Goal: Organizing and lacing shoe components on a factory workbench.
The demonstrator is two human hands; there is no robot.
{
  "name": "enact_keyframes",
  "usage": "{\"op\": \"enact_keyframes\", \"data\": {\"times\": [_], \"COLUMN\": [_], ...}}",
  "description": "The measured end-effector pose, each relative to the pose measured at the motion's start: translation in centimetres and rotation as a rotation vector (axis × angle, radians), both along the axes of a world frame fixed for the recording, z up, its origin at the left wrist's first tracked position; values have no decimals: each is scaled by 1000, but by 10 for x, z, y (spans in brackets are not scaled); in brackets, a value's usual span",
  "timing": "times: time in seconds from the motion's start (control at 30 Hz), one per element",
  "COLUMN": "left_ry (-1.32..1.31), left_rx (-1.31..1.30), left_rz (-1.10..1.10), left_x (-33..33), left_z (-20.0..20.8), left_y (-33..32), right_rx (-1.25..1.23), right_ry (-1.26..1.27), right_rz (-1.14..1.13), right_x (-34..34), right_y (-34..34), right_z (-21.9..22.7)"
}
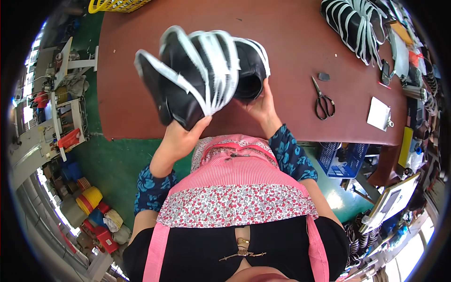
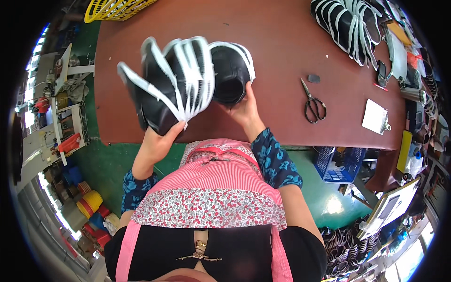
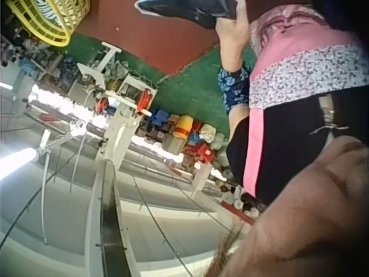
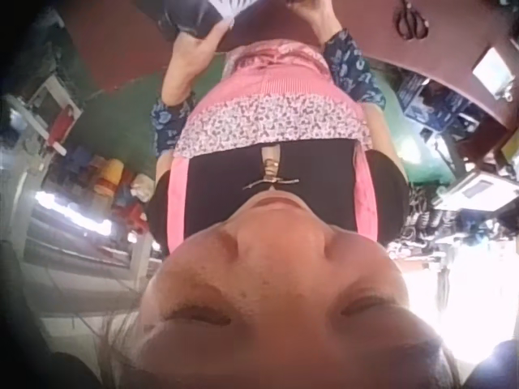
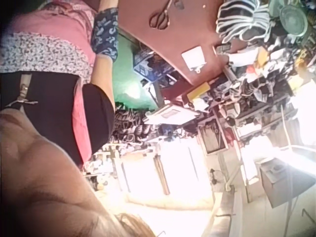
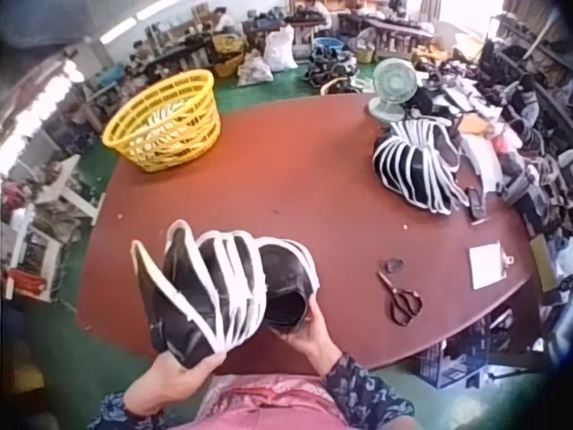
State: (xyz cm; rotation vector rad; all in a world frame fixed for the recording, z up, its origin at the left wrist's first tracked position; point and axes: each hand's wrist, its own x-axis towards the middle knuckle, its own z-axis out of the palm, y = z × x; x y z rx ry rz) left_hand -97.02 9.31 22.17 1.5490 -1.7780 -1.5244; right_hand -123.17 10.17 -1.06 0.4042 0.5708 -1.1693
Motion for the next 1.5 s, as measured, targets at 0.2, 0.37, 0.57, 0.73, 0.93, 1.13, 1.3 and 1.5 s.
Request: {"op": "enact_keyframes", "data": {"times": [0.2,0.37,0.57,0.73,0.93,1.13,1.3,1.5], "left_ry": [-724,-726,-516,-349,-494,-321,-444,-425], "left_rx": [165,140,-20,35,-81,-124,9,21], "left_rz": [-432,-527,-492,-125,-105,-258,-424,-608], "left_x": [-9,-18,-17,-27,-28,-30,-26,-27], "left_z": [-147,-196,-201,-195,-211,-218,-208,-209], "left_y": [59,78,72,68,80,68,58,36], "right_rx": [-90,-222,-346,-19,500,339,-91,-663], "right_ry": [6,1206,2796,2814,2675,2712,2023,1560], "right_rz": [7,542,708,533,639,1337,384,1040], "right_x": [-47,-140,-357,-422,-455,-557,-354,-19], "right_y": [-27,-29,-30,-45,-52,-45,-45,32], "right_z": [-3,-30,-128,-142,-181,-145,-101,43]}}
